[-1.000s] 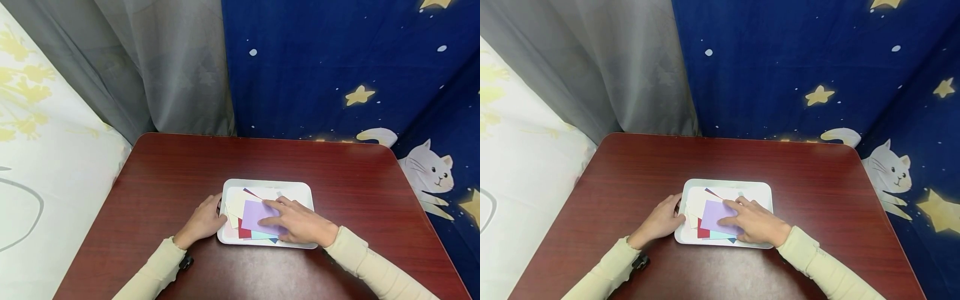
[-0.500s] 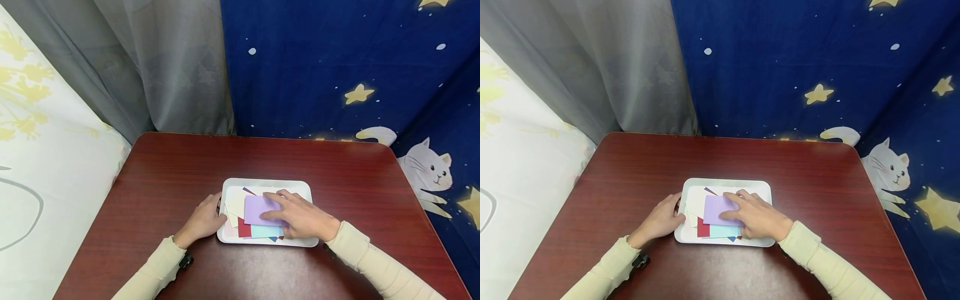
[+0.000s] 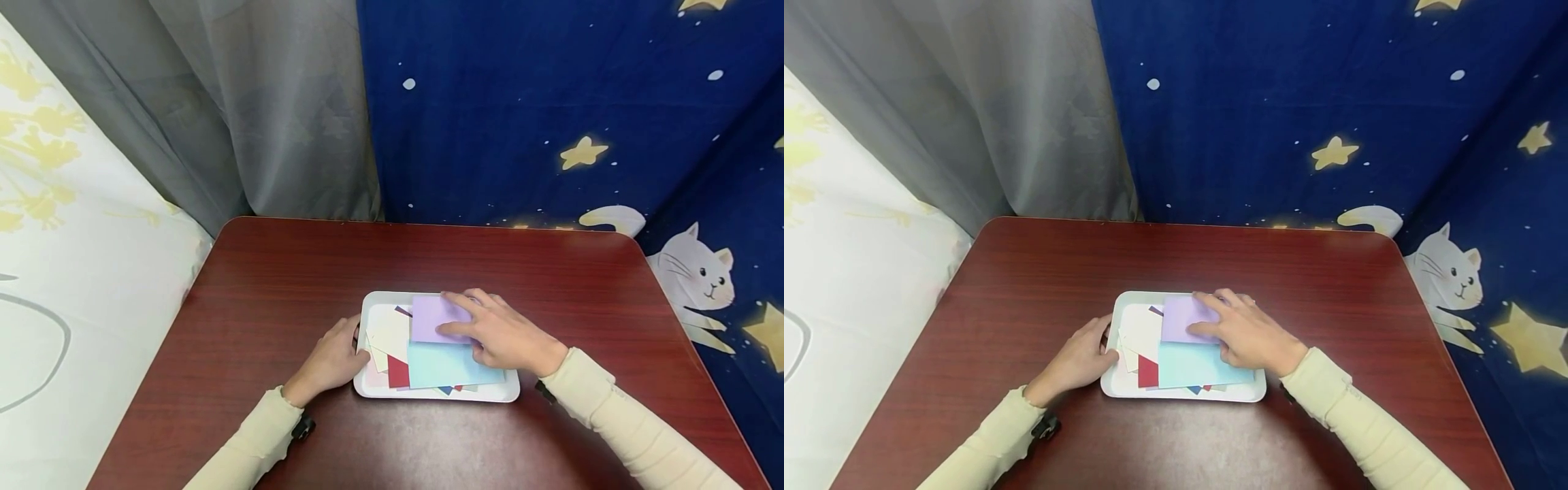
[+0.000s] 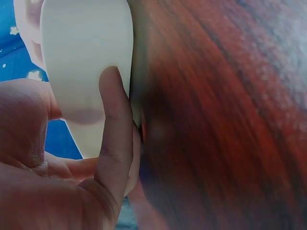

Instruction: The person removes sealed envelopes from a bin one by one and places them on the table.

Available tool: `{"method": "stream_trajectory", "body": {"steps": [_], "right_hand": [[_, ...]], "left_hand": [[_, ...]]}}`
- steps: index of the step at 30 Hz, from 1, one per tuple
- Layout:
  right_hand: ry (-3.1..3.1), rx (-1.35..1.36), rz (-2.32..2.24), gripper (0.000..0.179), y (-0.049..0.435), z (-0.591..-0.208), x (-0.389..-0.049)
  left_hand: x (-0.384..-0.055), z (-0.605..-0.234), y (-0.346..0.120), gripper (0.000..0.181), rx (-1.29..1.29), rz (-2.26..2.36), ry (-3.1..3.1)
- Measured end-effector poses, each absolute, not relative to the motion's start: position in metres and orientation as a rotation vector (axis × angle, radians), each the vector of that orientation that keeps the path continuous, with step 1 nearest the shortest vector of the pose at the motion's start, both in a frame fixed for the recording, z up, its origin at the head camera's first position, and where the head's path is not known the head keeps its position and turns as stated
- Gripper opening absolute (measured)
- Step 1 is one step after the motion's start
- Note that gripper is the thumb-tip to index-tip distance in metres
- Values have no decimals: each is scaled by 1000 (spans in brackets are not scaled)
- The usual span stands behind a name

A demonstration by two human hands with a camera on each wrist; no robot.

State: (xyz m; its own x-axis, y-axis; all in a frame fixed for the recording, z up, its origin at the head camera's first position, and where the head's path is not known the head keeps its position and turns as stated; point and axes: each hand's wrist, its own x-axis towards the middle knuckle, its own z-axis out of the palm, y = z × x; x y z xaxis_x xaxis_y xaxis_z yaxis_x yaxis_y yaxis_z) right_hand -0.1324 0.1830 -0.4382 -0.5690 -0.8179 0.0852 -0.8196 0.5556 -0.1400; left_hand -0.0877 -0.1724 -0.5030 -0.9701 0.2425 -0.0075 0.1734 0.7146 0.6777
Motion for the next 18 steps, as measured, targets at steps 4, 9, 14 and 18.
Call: {"method": "stream_trajectory", "body": {"steps": [4,9,14,18], "right_hand": [[-2767,1411,269,63,188,-436,-139],[-2759,1356,319,60,196,-434,-147],[-2760,1289,366,56,207,-435,-157],[-2766,1224,374,53,216,-439,-167]], "left_hand": [[-90,-511,-174,69,321,1089,2821],[-94,-526,-176,70,305,1071,2843],[-94,-517,-174,72,285,1051,2820],[-90,-497,-171,69,290,1052,2798]]}}
